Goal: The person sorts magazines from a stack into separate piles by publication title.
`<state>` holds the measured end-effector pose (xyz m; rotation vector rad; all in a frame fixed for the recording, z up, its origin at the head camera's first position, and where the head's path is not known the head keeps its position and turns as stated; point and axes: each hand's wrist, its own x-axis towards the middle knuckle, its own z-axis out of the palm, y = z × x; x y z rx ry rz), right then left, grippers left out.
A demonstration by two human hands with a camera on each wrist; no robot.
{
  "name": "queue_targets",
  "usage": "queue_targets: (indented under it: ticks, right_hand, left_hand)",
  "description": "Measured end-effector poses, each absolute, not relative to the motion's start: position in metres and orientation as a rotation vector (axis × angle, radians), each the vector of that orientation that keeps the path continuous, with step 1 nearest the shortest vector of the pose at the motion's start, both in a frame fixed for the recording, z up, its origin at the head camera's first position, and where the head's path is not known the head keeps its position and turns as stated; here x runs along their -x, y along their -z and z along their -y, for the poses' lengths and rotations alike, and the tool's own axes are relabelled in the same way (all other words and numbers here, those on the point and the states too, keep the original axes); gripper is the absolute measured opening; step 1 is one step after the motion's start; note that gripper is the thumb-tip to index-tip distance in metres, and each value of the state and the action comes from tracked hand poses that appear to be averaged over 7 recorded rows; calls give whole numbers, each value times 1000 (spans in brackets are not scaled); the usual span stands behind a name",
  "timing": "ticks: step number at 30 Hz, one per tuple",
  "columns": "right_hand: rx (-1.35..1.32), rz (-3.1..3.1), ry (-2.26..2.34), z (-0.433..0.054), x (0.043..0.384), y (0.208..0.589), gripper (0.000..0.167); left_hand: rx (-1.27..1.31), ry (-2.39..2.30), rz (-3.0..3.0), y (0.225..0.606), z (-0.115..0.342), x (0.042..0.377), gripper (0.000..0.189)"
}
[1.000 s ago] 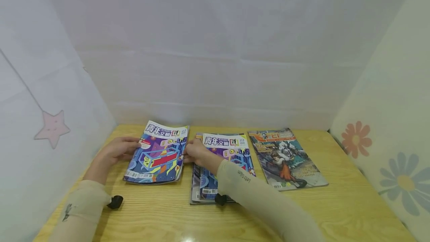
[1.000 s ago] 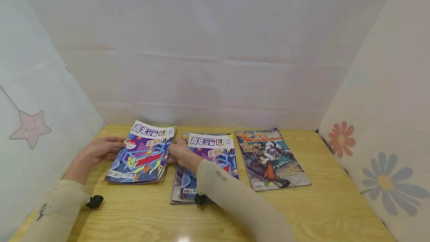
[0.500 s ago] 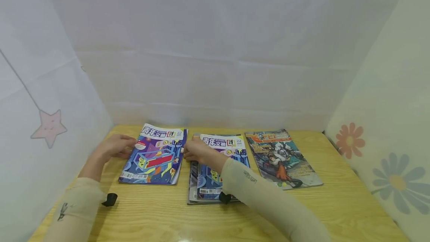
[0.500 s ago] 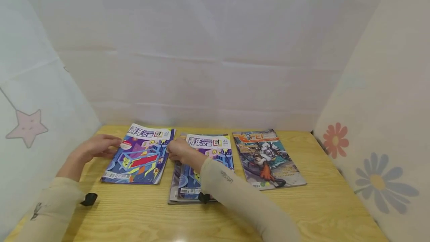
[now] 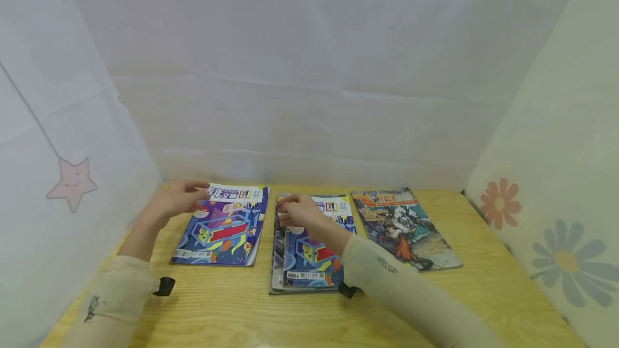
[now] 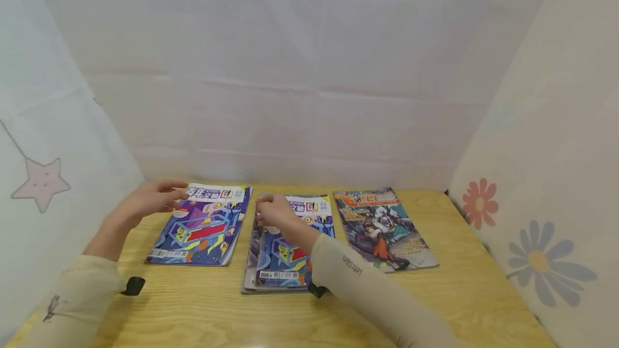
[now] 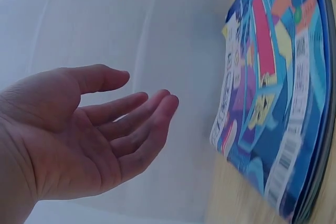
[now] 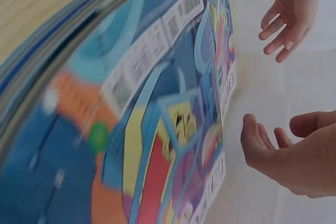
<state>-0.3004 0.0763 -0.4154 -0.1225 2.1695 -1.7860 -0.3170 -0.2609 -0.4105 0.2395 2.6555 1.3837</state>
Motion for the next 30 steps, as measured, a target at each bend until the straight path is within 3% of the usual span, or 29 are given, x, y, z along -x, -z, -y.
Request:
queue_targets:
  ticks: [14,22,30]
  right_hand:
    - [258,-2465,1692,-149,284,414,25]
    - [253,-2460,1535,-192,268,412,35]
    - [144,-2604,1359,-226,260,414,45]
  left_hand:
    - [-358,-1498,-2510,416,187,305,48]
    - [-318,-1666,-2281,428,148,290,43]
    - [-319,-1754,-2111,442,119,283,55]
